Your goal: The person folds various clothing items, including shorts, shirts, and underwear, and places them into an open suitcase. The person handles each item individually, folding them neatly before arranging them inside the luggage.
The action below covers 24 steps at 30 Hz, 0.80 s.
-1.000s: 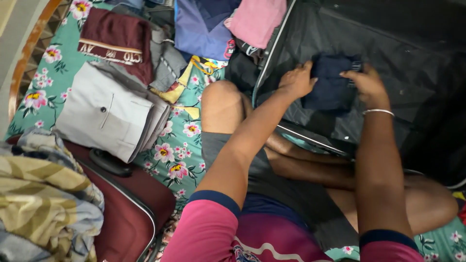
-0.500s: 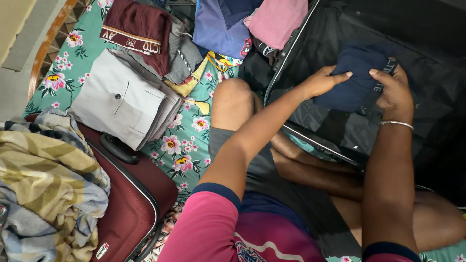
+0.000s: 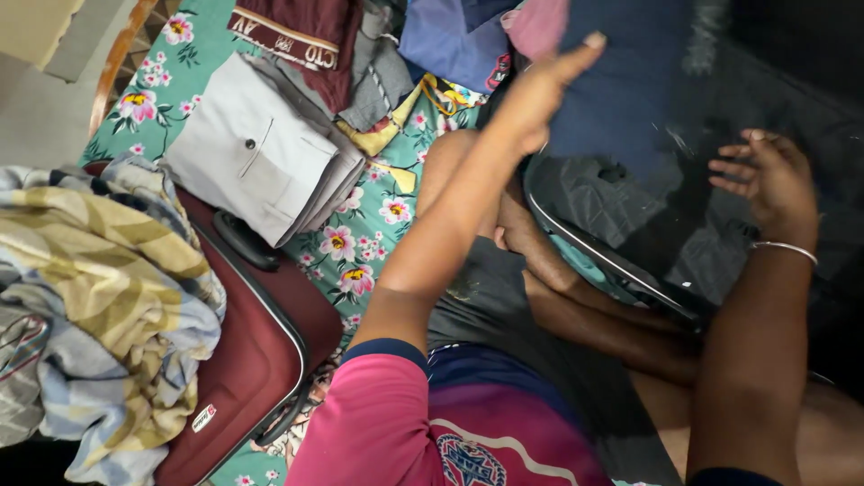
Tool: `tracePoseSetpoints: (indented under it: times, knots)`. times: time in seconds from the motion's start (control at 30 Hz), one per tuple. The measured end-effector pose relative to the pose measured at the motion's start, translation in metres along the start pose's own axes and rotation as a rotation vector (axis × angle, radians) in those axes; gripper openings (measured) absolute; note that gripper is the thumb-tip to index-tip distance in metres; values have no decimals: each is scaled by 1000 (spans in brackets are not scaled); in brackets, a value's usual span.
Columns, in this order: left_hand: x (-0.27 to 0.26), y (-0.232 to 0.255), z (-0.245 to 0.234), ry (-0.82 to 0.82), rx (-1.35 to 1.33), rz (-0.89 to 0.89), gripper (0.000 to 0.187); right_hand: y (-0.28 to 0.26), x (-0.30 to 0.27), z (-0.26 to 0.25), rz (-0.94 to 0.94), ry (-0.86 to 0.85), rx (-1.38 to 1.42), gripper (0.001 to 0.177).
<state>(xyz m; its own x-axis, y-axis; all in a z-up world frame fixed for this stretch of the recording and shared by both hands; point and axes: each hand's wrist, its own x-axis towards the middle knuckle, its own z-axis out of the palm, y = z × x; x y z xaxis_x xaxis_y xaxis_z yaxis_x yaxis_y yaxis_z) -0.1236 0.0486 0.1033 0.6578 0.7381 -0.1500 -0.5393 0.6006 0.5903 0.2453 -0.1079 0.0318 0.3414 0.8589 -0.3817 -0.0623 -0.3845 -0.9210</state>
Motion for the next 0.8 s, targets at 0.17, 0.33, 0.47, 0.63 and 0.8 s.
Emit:
tracePoseSetpoints:
  times: [0.17,0.33,0.47,0.63,0.8]
  knots:
    - [-41,89,-46,186,140,247,42,13,9,5,68,-8,-210,37]
    - [-80,119,-94,262,13,328,43,35,24,-6,129,26,-385,41]
    - [-110,113,-113,355,-44,312,51,58,39,-23,132,-43,-426,42]
    - [-144,97,-117,448,-61,343,56,69,48,-32,165,-83,-492,42]
    - [-172,122,-128,449,-132,485,50,67,46,-28,180,-80,-531,42]
